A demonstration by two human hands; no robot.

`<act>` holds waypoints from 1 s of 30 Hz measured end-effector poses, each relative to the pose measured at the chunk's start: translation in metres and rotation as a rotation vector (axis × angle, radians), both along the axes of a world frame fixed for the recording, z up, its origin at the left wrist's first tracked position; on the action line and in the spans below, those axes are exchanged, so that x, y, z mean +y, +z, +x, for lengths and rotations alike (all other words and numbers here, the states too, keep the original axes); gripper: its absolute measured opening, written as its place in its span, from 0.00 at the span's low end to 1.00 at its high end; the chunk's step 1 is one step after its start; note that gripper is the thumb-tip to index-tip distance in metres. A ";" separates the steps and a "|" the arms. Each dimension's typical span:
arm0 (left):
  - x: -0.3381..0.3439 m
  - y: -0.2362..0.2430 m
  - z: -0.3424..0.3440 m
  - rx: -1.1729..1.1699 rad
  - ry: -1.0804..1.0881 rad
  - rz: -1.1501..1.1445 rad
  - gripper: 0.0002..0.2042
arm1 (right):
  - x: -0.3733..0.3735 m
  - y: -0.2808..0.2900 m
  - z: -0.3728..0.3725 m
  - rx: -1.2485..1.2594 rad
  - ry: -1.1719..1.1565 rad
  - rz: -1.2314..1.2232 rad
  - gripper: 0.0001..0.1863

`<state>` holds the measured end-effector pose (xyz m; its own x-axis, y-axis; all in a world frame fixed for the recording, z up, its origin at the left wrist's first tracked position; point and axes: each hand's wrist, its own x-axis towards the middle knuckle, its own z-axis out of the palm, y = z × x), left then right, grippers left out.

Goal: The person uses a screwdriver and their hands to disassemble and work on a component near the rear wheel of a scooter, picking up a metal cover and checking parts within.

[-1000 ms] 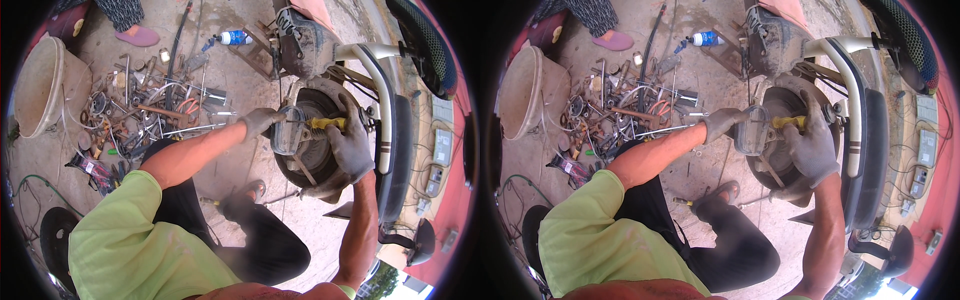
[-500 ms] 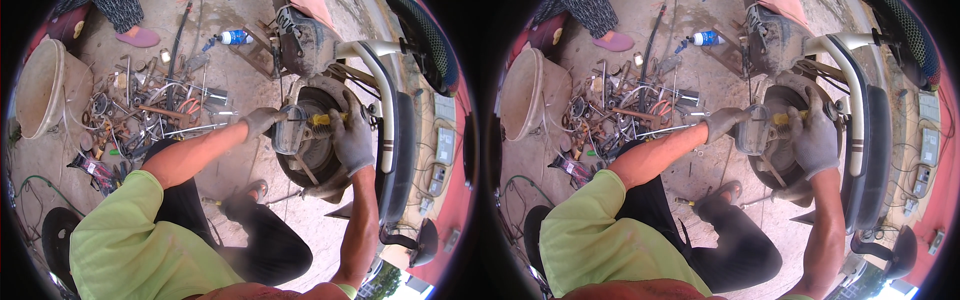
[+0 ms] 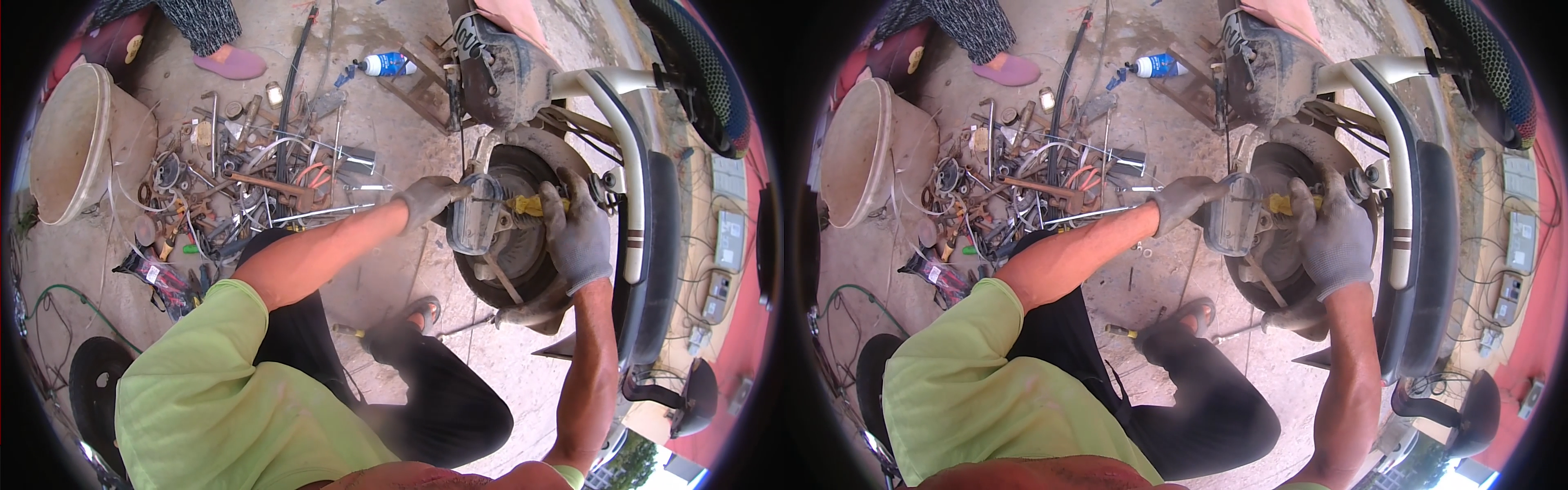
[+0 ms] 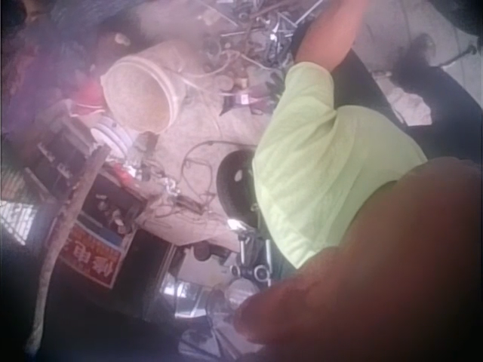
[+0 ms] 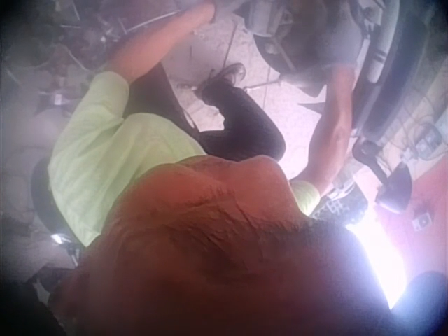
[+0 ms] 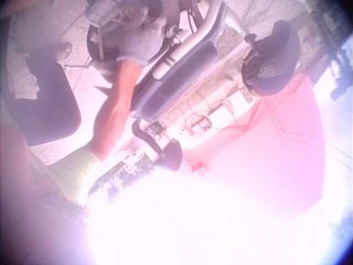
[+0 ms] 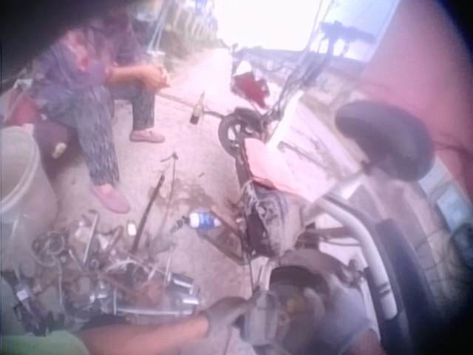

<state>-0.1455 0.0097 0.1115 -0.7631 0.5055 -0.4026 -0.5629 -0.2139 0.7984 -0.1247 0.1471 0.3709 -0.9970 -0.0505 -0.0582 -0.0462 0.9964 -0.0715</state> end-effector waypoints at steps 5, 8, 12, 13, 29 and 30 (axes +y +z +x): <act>0.002 0.001 0.002 -0.008 0.008 0.044 0.25 | 0.021 -0.015 -0.001 0.162 0.293 -0.187 0.28; -0.001 0.004 0.002 0.015 0.011 0.005 0.26 | 0.005 -0.002 0.001 0.042 0.019 -0.059 0.29; -0.004 0.009 0.000 0.138 -0.048 -0.159 0.25 | 0.004 -0.002 -0.002 0.058 0.008 -0.013 0.32; -0.006 0.009 -0.001 0.185 -0.075 -0.216 0.25 | 0.004 -0.001 -0.001 0.047 0.013 -0.038 0.33; -0.012 0.005 0.002 0.275 -0.053 -0.307 0.26 | 0.001 -0.003 0.012 0.002 0.088 -0.141 0.26; -0.012 0.006 0.003 0.276 -0.047 -0.304 0.25 | 0.000 -0.002 0.013 -0.011 0.059 -0.137 0.26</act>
<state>-0.1427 -0.0019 0.1175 -0.8421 0.4321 -0.3228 -0.3227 0.0759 0.9435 -0.1113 0.1470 0.3694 -0.9914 -0.1174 -0.0581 -0.1030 0.9727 -0.2080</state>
